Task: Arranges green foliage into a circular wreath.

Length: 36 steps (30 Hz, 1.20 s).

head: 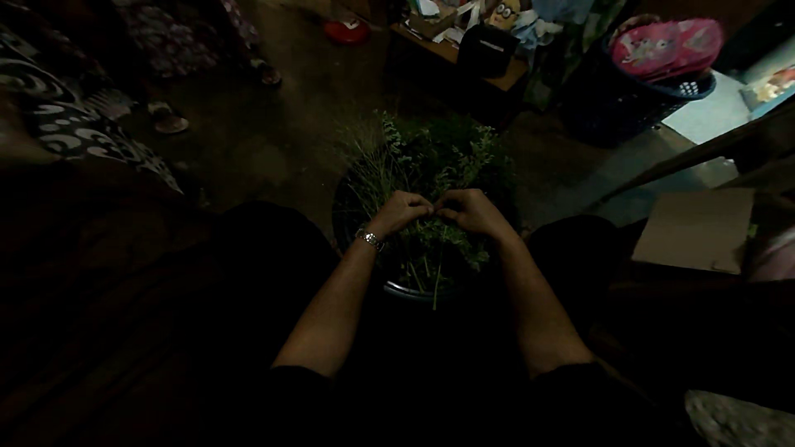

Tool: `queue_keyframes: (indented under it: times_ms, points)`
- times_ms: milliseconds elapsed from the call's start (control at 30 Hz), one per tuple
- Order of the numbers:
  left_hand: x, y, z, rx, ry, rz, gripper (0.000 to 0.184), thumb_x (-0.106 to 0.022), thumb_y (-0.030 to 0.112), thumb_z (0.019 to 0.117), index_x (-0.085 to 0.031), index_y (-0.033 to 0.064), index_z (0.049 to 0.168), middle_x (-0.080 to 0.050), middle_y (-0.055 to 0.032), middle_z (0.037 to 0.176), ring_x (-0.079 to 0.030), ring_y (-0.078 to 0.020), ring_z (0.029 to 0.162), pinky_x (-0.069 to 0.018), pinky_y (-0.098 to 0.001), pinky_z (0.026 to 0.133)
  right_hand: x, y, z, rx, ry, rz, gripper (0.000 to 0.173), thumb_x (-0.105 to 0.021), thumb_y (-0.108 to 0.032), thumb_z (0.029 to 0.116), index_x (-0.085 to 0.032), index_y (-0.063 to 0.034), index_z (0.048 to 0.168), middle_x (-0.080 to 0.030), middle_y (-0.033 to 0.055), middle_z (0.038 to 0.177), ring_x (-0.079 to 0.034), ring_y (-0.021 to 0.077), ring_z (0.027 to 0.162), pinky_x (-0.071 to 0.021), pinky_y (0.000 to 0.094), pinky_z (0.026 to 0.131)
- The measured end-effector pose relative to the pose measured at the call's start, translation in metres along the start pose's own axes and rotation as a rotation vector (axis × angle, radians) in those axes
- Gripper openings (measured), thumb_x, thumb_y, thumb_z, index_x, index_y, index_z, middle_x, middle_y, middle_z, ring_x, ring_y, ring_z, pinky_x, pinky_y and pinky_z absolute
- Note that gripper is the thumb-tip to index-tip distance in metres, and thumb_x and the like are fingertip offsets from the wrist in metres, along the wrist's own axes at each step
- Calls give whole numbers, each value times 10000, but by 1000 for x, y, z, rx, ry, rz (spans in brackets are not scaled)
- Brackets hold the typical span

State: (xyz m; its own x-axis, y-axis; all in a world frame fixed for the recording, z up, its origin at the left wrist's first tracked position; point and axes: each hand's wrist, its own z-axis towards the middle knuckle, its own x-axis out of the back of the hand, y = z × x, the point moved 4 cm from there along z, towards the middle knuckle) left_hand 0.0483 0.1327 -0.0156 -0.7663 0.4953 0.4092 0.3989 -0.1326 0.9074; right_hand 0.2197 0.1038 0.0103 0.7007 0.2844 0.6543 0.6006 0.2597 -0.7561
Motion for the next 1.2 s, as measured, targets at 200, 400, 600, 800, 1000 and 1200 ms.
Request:
queue_keyframes:
  times_ms: [200, 400, 600, 800, 1000, 1200]
  points:
    - [1, -12, 4, -68, 154, -310, 183, -578, 143, 1033, -696, 14, 980, -660, 3, 873, -591, -41, 782, -515, -250, 779, 5, 0, 0, -39, 116, 126, 136, -644, -64, 996, -709, 0, 1096, -716, 115, 982, -681, 145, 837, -575, 334, 803]
    - [-2, -9, 5, -109, 181, -197, 168, -642, 174, 1013, -704, 38, 934, -646, 31, 822, -563, -13, 725, -494, -214, 720, -3, -1, 2, -2, 247, 52, 136, -667, -62, 962, -727, 10, 1061, -725, 141, 948, -694, 200, 825, -583, 395, 795]
    - [-3, -2, 2, -147, 182, -196, 185, -580, 143, 1035, -692, 40, 929, -638, 38, 839, -552, -3, 754, -470, -202, 736, 3, -8, -1, -127, 273, 96, 131, -679, -63, 924, -715, 9, 1026, -698, 143, 918, -661, 219, 799, -559, 430, 746]
    - [9, 0, -1, -163, 232, -172, 194, -565, 149, 1041, -682, 19, 958, -633, 18, 892, -540, -1, 776, -462, -205, 744, 23, -3, -9, -182, 282, 162, 115, -675, -39, 923, -703, 11, 1023, -681, 124, 928, -627, 167, 774, -542, 371, 719]
    - [21, -1, -4, -170, 264, -227, 167, -573, 129, 1040, -675, 49, 935, -595, 62, 802, -501, 21, 689, -432, -158, 662, 50, 22, -15, -76, 480, 44, 277, -572, -204, 1052, -686, -7, 1210, -667, 175, 1194, -658, 246, 1063, -541, 421, 946]
    - [16, -8, 1, -169, 288, -235, 167, -592, 152, 1034, -680, 54, 931, -604, 60, 798, -514, 11, 692, -444, -173, 670, 18, 7, -6, -16, 109, 121, 288, -639, -209, 1026, -665, 8, 1214, -701, 149, 1110, -683, 194, 981, -563, 395, 902]
